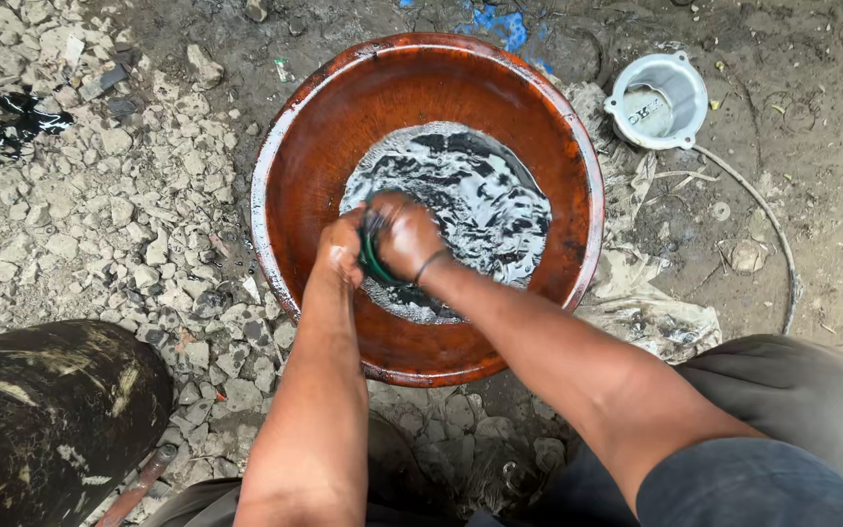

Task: The person washes small metal parts by hand in a large orange basin filled with soapy water. They repeatedly submerge, agitate, and rinse the parts, then transfer them to a white strainer placed on the ground.

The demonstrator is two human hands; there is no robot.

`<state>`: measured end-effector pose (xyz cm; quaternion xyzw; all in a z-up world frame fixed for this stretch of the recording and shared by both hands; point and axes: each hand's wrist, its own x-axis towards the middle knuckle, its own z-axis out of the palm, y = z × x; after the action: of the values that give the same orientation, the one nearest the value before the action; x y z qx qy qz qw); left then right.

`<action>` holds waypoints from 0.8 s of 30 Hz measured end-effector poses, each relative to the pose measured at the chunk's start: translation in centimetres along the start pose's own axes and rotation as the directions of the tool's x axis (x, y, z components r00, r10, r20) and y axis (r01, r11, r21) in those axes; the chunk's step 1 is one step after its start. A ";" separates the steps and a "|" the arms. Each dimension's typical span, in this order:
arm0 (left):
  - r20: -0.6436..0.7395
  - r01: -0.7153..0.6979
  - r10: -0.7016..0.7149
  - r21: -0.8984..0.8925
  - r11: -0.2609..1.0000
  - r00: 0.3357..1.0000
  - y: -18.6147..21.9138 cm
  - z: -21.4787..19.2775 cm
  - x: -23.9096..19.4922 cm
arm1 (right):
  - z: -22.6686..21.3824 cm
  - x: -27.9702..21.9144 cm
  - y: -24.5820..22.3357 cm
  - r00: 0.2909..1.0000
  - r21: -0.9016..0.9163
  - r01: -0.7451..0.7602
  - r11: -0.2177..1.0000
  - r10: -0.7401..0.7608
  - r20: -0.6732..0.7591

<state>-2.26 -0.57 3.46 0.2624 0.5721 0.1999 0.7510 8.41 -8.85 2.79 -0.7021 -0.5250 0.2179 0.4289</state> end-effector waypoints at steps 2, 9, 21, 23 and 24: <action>-0.036 0.037 -0.037 0.016 0.999 0.999 0.6 0.2 0.0 | 0.1 -0.4 -0.7 0.999 0.053 -0.010 0.999 0.008 0.046; 0.029 0.101 -0.103 0.075 0.992 0.994 -0.1 0.6 -0.3 | -1.3 3.3 2.3 0.939 0.016 -0.342 0.940 0.342 -0.028; 0.110 0.009 -0.030 0.189 0.982 0.994 -1.0 0.0 0.9 | -1.7 3.4 3.4 0.933 0.021 -0.359 0.933 0.359 0.000; 0.054 0.032 -0.040 0.145 0.989 0.998 -0.6 0.0 1.0 | -1.3 3.2 2.6 0.984 0.028 -0.177 0.984 0.178 -0.027; 0.028 0.040 -0.044 0.117 0.992 0.999 -0.3 0.1 1.3 | -0.7 2.9 2.0 0.996 0.036 -0.068 0.997 0.069 -0.048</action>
<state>-1.79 -0.07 2.31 0.2967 0.5768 0.1462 0.7469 11.11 -6.57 1.92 -0.7174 -0.4862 0.2241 0.4458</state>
